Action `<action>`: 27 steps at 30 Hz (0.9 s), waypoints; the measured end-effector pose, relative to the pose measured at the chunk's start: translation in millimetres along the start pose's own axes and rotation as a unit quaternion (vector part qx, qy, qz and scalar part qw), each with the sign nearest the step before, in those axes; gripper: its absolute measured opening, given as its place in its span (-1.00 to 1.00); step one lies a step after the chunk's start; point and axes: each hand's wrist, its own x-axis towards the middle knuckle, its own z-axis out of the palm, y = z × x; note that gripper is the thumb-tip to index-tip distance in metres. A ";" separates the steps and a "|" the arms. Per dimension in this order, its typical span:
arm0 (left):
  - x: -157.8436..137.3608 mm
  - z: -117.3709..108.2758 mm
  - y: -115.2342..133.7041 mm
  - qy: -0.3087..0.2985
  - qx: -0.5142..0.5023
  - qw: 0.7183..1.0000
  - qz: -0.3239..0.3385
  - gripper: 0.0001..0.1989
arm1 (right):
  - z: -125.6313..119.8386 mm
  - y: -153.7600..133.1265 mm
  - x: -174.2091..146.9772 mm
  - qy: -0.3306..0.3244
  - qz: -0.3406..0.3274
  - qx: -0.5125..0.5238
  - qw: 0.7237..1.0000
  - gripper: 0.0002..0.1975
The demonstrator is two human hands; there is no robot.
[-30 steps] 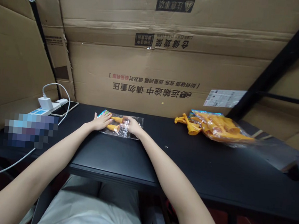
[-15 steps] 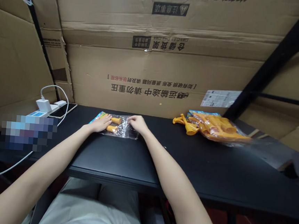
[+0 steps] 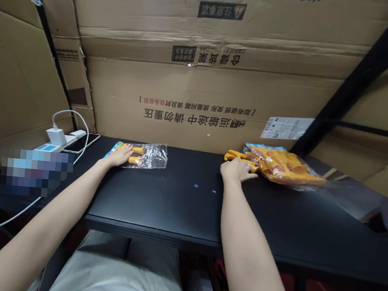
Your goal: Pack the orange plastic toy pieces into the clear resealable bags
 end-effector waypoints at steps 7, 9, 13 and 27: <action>-3.5 -3.3 3.8 -0.002 -0.009 1.000 0.004 -0.44 | -2.7 -23.5 -11.3 -0.012 -0.039 -0.021 0.999 -0.60; -3.8 -3.4 4.4 0.000 -0.011 1.000 0.008 -0.44 | -4.2 -21.5 -10.0 -0.042 -0.006 -0.008 0.999 -0.56; -4.6 -3.6 5.4 0.000 -0.015 1.000 0.001 -0.45 | -6.6 -21.2 -5.2 -0.111 -0.006 -0.009 0.994 -0.54; -5.7 -6.3 7.6 -0.009 -0.018 1.000 0.000 -0.48 | -11.2 -65.7 -33.7 -0.198 -0.285 -0.058 0.936 -0.60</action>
